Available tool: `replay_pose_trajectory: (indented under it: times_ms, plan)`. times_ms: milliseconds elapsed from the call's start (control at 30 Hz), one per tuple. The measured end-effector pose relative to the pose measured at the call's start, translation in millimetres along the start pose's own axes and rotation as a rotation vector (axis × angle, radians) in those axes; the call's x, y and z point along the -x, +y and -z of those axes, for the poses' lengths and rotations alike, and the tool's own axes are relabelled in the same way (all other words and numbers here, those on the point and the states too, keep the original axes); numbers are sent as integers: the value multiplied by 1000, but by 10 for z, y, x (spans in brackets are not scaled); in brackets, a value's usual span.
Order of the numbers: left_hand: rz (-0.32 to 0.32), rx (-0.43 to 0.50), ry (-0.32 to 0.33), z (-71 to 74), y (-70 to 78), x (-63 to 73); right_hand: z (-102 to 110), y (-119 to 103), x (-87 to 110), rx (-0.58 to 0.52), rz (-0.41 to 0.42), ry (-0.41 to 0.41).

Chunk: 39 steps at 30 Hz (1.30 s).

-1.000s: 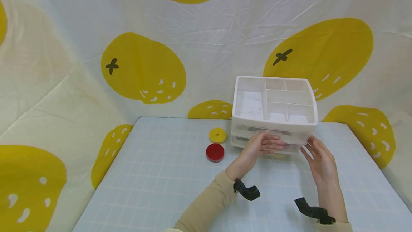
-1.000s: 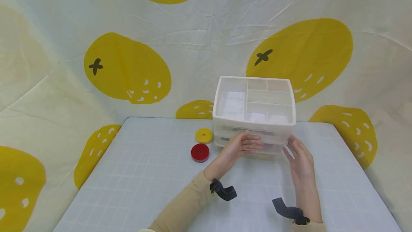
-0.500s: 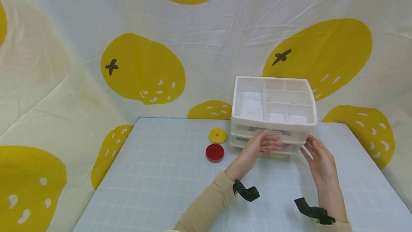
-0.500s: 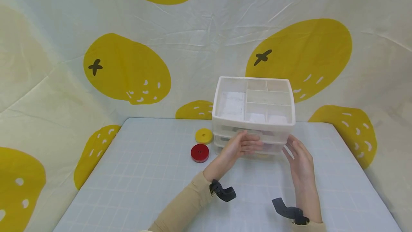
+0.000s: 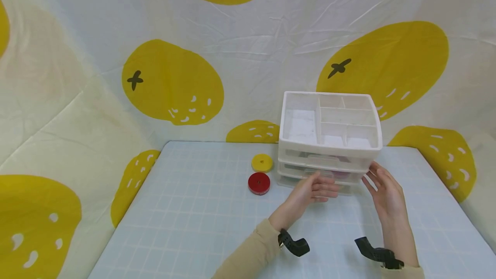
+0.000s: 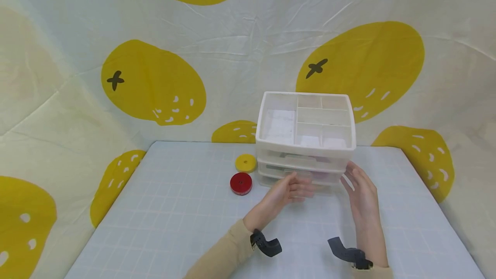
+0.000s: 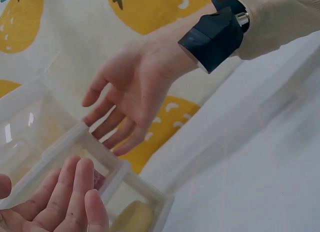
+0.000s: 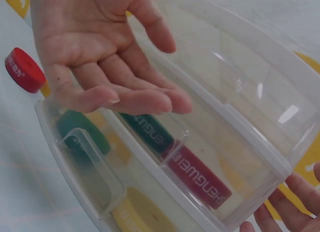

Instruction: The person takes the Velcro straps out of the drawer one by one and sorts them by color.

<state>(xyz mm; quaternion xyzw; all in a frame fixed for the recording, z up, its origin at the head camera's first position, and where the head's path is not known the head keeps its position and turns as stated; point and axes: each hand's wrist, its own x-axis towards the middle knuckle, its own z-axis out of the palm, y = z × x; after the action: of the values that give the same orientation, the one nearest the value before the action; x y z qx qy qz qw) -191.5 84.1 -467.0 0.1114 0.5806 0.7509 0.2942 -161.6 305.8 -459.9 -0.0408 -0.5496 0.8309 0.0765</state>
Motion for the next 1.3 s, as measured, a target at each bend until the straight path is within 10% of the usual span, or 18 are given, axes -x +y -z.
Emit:
replay_pose_trajectory:
  times_ms: [1300]
  plan:
    - [24,138,179,18,-132,-196,1,-5,-18,0,-16,19]
